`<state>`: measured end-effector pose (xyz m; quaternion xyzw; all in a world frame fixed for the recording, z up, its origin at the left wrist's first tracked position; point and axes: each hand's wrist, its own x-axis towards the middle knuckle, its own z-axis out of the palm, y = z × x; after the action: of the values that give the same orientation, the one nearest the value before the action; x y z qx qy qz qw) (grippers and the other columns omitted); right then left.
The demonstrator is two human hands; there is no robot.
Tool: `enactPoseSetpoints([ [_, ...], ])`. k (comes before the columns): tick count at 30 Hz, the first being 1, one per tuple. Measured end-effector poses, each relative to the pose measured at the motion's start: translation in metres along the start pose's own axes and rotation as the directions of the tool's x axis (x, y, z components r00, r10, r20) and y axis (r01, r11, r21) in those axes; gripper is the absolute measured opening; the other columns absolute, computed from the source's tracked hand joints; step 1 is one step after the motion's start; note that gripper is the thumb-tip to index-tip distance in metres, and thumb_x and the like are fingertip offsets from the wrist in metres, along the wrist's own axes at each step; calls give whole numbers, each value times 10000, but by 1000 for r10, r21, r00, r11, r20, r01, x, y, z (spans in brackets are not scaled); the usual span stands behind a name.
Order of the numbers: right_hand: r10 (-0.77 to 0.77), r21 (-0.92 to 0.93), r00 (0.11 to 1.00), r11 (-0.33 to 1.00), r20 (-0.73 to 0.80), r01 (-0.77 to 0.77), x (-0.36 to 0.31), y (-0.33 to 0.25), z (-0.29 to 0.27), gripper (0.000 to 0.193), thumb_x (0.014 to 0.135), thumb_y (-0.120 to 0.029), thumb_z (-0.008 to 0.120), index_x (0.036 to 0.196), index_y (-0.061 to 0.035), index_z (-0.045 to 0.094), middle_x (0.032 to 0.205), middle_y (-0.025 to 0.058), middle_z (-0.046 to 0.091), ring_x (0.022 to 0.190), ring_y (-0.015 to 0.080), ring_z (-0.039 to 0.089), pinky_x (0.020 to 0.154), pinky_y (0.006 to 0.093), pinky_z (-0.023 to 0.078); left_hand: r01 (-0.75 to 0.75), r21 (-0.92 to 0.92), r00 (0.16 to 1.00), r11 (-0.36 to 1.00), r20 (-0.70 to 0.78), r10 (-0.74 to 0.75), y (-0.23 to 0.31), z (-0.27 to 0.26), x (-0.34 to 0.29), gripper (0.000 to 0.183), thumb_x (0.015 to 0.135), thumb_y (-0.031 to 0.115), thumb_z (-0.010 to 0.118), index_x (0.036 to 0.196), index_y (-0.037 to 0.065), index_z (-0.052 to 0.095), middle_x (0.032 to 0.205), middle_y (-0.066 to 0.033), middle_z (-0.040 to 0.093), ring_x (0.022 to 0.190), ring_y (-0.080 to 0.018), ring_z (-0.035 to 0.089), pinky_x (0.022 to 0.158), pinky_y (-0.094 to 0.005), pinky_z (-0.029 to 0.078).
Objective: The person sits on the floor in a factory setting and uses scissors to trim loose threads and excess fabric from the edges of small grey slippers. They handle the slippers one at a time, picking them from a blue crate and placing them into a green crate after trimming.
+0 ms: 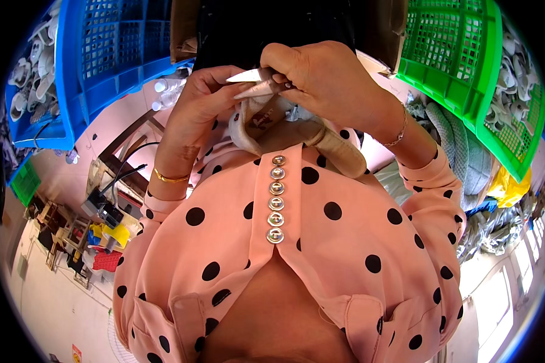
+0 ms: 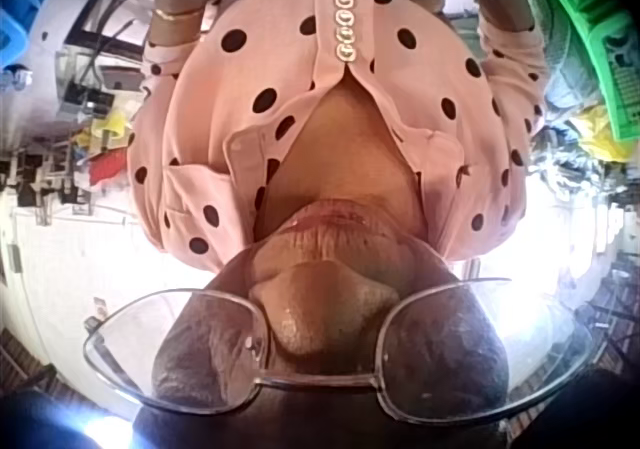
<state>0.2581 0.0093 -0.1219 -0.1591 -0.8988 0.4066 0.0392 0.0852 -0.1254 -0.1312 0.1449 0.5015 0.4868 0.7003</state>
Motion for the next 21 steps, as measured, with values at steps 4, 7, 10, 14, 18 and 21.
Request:
enactPoseSetpoints([
  [4,45,-291,952,947,-302,-137,8,27,-2,148,792,-105,643,909,-83,556,696,55,621,641,261,633,563,341,480,34,49,999,998,-32,-32,2,0,1,222,836,132,694,1001,-15,704,858,-56,689,745,-77,618,704,-196,488],
  [7,227,-33,898,966,-377,-258,7,25,-14,162,867,-136,642,976,-40,569,711,90,606,629,221,620,580,307,485,18,31,1000,999,-19,-18,4,-3,0,203,837,126,695,1000,7,711,886,-71,713,781,-100,654,743,-211,506],
  [10,126,-69,953,986,-276,-151,-5,8,-22,360,821,-418,685,889,-85,567,644,45,604,567,226,617,496,301,464,1,13,1000,1000,-17,-1,3,-2,2,204,844,133,693,1007,12,712,877,-68,714,783,-103,657,745,-213,511],
  [14,-32,-340,982,940,-188,-35,-15,4,-20,447,787,-528,657,852,-94,574,606,27,595,542,194,605,473,273,435,8,39,1000,999,-11,-8,1,-2,3,201,857,142,685,1014,19,713,878,-68,714,785,-104,662,730,-214,520],
  [18,93,-175,978,977,-184,-126,-18,5,-20,431,854,-502,630,833,-73,587,582,26,573,503,156,568,460,254,417,-37,110,998,993,-42,42,1,0,2,278,856,175,689,1043,-31,698,877,-62,694,700,-84,628,650,-189,502],
  [21,336,349,942,884,-11,-311,-19,-1,-21,452,902,-487,603,838,-39,594,552,3,520,471,91,524,440,227,387,-113,232,986,966,-97,138,7,8,-3,254,833,139,705,1043,-4,709,829,-43,685,677,-69,611,627,-189,487],
])
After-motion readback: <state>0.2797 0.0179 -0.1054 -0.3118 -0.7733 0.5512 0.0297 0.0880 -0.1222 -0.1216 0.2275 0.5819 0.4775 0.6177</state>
